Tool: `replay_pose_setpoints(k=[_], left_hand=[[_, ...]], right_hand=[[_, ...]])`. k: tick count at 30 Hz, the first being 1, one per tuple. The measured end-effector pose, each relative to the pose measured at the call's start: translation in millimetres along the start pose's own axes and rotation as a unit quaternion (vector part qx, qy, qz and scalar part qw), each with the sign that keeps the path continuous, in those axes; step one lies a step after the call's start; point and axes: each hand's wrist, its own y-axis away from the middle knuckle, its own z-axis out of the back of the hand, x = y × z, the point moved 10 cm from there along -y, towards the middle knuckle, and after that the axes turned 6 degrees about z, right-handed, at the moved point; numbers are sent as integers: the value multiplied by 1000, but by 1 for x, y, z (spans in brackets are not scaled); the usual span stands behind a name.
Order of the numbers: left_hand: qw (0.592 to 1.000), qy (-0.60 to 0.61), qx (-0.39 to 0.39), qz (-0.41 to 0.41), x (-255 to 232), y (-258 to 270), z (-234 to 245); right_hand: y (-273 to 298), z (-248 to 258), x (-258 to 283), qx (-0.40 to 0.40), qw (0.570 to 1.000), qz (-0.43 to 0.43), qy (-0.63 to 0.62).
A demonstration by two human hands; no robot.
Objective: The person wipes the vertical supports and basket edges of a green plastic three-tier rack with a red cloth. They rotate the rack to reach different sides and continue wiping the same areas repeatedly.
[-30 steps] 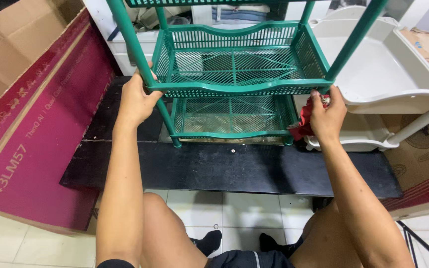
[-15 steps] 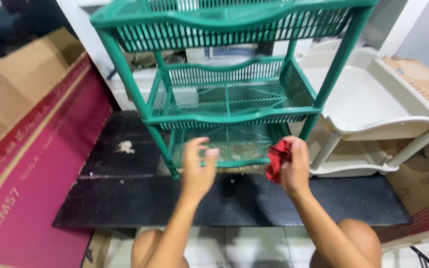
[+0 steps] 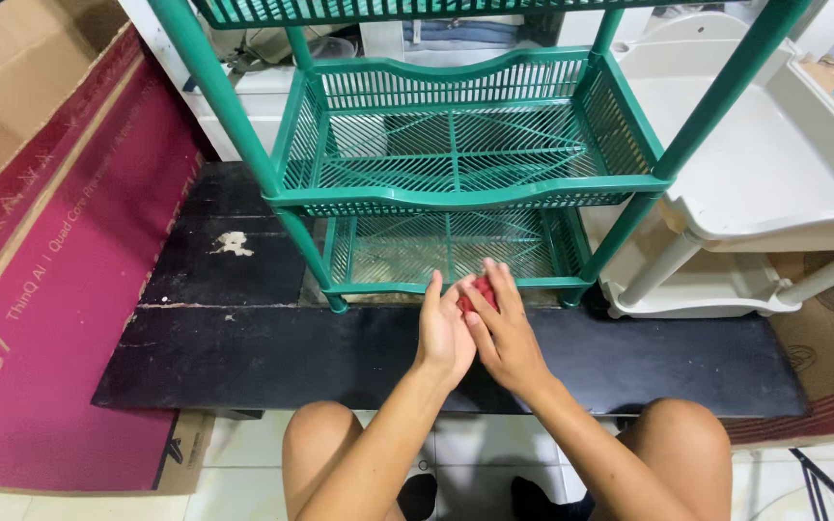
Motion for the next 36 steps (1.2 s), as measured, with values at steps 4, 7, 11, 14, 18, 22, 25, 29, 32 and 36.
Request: replay_pose_setpoints(k=[4, 7, 11, 14, 18, 22, 25, 29, 32, 36], left_hand=[[997, -53, 47, -17, -11, 22, -25], [984, -165, 71, -8, -14, 41, -42], [896, -421, 43, -131, -51, 70, -73], [727, -534, -31, -430, -130, 124, -113], [491, -495, -192, -691, -239, 182, -140], [511, -523, -205, -651, -306, 152, -137], [597, -529, -151, -584, -309, 121, -128], [653, -501, -173, -540, -307, 96, -99], [617, -516, -164, -571, -307, 95, -93], [574, -539, -184, -588, -308, 93, -91]], right_hand=[[11, -9, -13, -9, 997, -52, -51], [27, -3, -21, -77, 994, -51, -52], [43, 2, -61, -121, 944, -259, -166], [5, 36, -40, -141, 937, -230, -222], [-106, 116, 50, -127, 988, -2, -89], [-210, 141, 151, -99, 964, 246, 34], [-271, 112, 203, -71, 932, 352, 37], [-327, 40, 230, -84, 900, 412, 113], [-330, 14, 225, -105, 860, 462, 190], [-326, 22, 197, -112, 867, 444, 198]])
